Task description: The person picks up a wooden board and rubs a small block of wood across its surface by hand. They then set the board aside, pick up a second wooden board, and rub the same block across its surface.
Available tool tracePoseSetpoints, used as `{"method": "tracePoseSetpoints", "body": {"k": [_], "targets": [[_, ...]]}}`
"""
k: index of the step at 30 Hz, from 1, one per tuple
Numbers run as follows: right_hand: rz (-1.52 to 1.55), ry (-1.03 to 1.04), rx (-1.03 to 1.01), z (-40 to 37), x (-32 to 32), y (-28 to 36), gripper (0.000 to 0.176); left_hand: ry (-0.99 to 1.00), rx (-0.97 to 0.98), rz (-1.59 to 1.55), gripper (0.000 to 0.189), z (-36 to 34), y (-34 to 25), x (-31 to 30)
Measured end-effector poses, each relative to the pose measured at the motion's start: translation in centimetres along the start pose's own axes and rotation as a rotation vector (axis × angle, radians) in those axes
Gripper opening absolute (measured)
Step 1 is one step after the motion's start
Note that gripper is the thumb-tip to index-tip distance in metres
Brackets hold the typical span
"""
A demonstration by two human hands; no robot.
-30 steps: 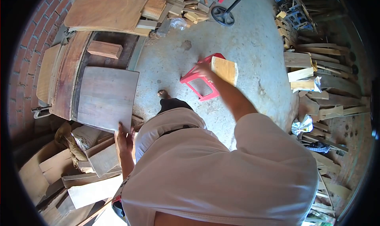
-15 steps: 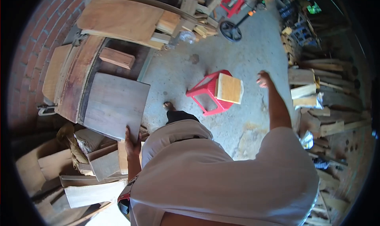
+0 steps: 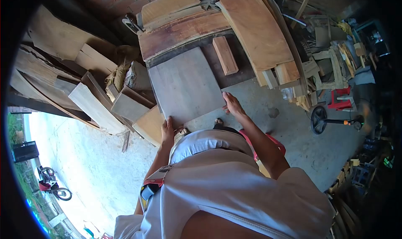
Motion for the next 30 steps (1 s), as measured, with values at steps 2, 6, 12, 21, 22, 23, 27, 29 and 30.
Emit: {"method": "tracePoseSetpoints", "body": {"k": [2,6,12,21,22,23,27,29,30], "targets": [[-0.041,0.082,-0.015,0.9,1.0,0.5,0.054,-0.058,0.029,0.022,0.045,-0.4,0.4,0.4],[-0.043,0.090,0.013,1.1,1.4,0.5,0.040,-0.233,0.114,0.143,0.042,-1.3,1.4,0.5],[-0.044,0.194,-0.026,1.8,-3.0,-2.1,0.044,-0.352,0.147,0.157,0.041,-1.1,2.0,0.1],[0.421,-1.127,0.769,-26.3,-40.0,-23.5,0.058,-0.377,0.070,-0.023,0.041,-2.1,1.3,1.1],[0.423,-1.193,0.802,-29.7,-41.9,-24.2,0.055,-0.364,0.085,-0.024,0.041,-2.2,1.0,1.1],[0.416,-1.228,0.827,-31.9,-42.6,-24.1,0.052,-0.346,0.098,-0.021,0.041,-2.2,1.0,1.1],[0.375,-1.154,0.845,-31.6,-42.8,-24.6,0.042,-0.430,0.164,-0.022,0.042,-1.7,1.5,1.3],[0.301,-0.998,0.801,-26.8,-41.0,-25.1,0.038,-0.486,0.150,0.023,0.043,-1.7,1.3,1.7],[0.257,-0.895,0.763,-23.5,-39.0,-24.7,0.036,-0.513,0.161,0.026,0.044,-1.4,1.5,1.8]]}}
Point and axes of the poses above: each hand's wrist, its own z-axis towards the middle knuckle, its own x-axis out of the palm, y = z × x, the point moved 2 cm from there along z, towards the middle knuckle, and after that the axes turned 12 degrees about z, right-handed, at the moved point
